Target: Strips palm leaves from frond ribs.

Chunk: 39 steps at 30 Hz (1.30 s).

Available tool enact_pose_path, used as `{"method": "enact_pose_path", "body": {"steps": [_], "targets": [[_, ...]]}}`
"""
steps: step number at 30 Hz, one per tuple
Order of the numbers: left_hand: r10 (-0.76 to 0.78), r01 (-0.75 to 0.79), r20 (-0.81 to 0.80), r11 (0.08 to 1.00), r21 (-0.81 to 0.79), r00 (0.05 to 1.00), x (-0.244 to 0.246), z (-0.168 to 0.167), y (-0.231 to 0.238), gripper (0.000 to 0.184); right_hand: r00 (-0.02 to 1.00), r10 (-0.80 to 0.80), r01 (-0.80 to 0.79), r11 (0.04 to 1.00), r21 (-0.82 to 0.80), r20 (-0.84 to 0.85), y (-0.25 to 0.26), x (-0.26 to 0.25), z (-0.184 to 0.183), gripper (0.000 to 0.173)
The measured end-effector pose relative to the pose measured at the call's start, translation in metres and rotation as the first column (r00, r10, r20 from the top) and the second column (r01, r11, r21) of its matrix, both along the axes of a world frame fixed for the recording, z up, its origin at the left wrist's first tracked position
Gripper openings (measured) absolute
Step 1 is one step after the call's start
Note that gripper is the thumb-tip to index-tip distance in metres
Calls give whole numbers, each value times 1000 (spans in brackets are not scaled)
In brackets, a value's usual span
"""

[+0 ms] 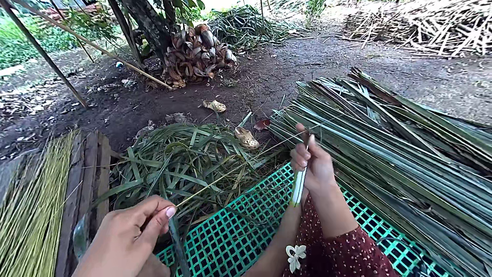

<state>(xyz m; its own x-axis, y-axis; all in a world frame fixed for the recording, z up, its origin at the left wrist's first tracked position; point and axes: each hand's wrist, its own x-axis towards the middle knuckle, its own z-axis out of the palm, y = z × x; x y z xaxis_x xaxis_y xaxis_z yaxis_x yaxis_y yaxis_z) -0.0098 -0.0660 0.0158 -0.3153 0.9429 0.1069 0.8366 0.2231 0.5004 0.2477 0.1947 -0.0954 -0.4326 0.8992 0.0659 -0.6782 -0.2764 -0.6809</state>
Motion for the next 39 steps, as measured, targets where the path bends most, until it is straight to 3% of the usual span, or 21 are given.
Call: {"method": "enact_pose_path", "body": {"steps": [4,6,8,11,13,15,18,22,28,34,39], "targets": [[-56,56,-12,998,-5,998,7,3,9,26,913,407,-407,912,48,1,-53,-31,11,37],[-79,79,-4,997,-12,997,6,4,10,26,863,504,-503,863,37,-30,-67,-36,15,37],[-102,102,15,995,-19,995,-1,4,5,26,892,452,-451,892,41,-17,-60,-31,13,36],[-94,95,9,994,-49,996,-23,2,-14,29,989,145,-147,988,48,34,-12,1,3,40],[-54,53,-1,995,-79,999,-39,2,-29,31,996,-72,73,997,-17,57,21,27,-1,46],[-40,41,8,991,-126,999,-42,6,-34,33,982,-180,184,980,-78,57,33,39,-1,48],[-75,75,9,989,-131,997,-25,11,-26,36,991,-119,121,992,-21,59,9,26,2,44],[-151,157,-115,987,43,982,25,14,0,36,990,142,-143,983,117,17,-54,-16,7,35],[-107,201,-334,944,262,936,76,-4,35,28,931,366,-348,896,277,-13,-132,-49,15,45],[-119,241,-410,935,260,904,82,0,35,25,932,356,-319,889,328,-59,-142,-46,13,45],[-116,220,-389,947,235,914,71,2,27,26,994,105,-99,967,233,-13,-102,-32,9,39]]}}
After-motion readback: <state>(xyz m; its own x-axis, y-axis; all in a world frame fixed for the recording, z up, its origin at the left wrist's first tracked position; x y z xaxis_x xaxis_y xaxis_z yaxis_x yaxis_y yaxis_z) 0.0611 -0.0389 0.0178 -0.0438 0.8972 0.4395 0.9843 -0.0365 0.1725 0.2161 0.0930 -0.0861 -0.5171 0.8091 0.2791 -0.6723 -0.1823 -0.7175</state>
